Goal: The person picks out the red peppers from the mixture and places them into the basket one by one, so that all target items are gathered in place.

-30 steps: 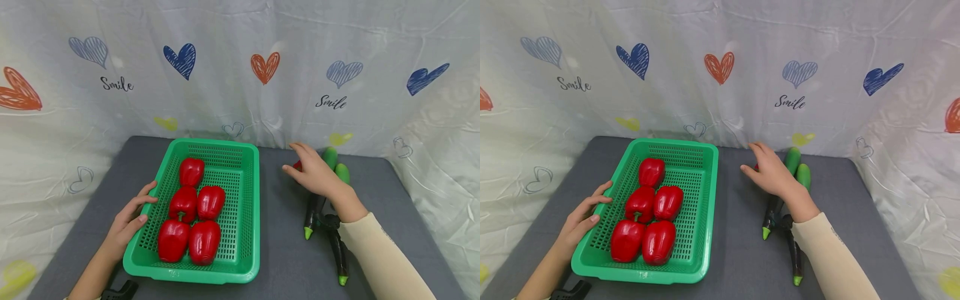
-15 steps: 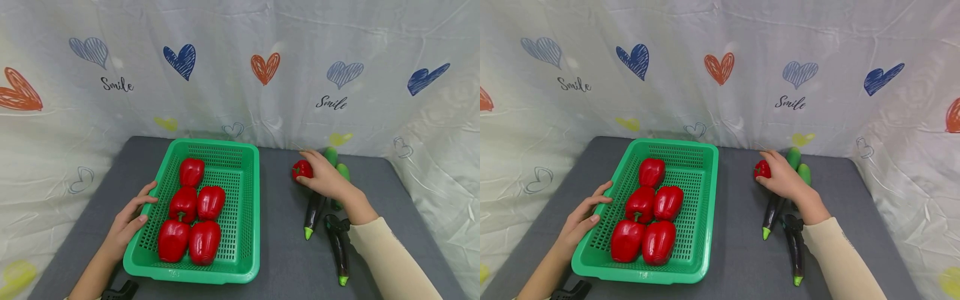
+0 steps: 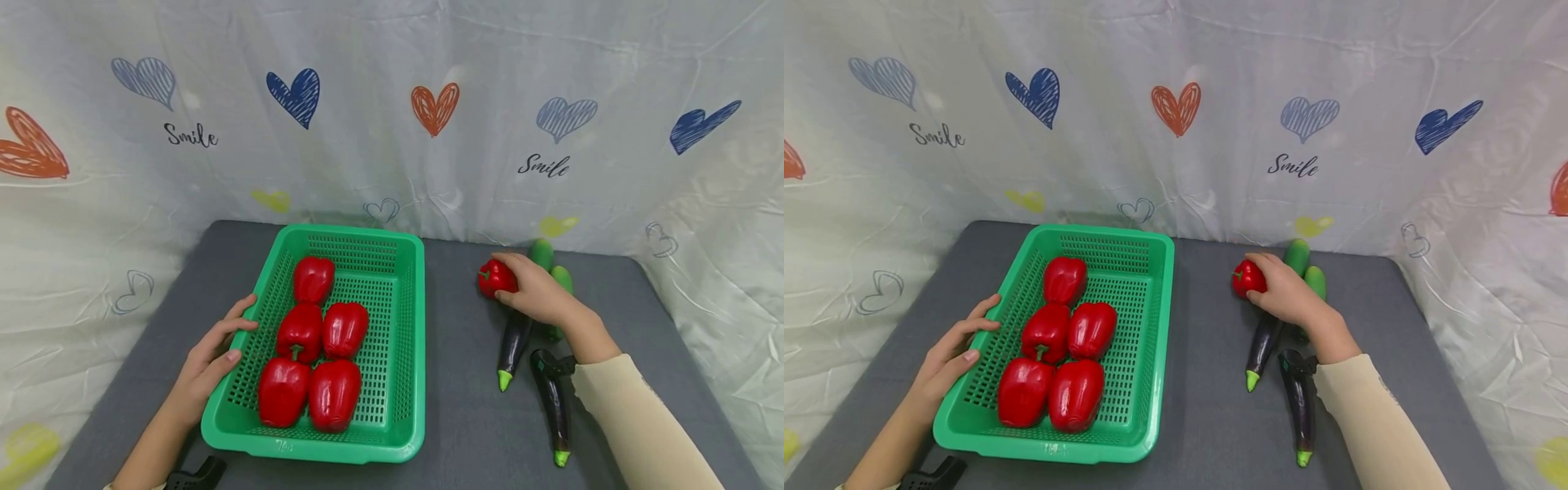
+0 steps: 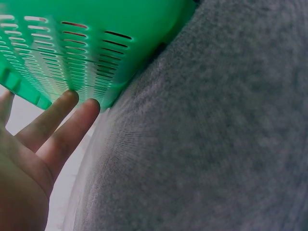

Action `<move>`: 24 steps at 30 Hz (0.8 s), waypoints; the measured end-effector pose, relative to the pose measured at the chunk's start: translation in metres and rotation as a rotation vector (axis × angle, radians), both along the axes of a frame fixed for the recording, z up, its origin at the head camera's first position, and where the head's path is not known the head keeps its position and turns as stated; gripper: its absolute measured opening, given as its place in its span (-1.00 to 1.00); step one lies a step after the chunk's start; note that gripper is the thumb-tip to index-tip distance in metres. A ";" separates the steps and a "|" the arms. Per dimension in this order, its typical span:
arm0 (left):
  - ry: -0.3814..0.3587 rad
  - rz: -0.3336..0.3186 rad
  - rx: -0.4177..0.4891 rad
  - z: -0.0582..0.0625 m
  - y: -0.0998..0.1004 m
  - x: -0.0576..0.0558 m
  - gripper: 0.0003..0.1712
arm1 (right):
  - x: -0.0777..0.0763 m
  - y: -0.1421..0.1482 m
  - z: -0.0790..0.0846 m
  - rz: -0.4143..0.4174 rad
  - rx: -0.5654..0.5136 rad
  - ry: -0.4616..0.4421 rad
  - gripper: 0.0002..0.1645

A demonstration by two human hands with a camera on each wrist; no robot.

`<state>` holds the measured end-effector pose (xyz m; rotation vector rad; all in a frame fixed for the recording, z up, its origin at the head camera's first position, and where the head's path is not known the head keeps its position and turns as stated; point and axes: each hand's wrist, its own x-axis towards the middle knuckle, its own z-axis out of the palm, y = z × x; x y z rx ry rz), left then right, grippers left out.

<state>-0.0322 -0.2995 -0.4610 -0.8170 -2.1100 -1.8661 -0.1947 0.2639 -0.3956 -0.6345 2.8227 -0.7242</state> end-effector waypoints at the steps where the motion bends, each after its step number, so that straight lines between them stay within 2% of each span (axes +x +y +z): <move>1: 0.000 0.001 -0.001 0.000 0.000 0.000 -0.47 | 0.000 0.000 -0.001 -0.002 -0.003 0.000 -0.13; 14: 0.001 0.005 -0.008 0.000 0.000 0.000 -0.47 | 0.001 0.003 -0.004 -0.034 -0.004 0.012 -0.13; 24: 0.004 0.007 -0.008 -0.001 0.000 0.000 -0.48 | 0.001 0.002 -0.007 -0.027 0.012 0.088 -0.18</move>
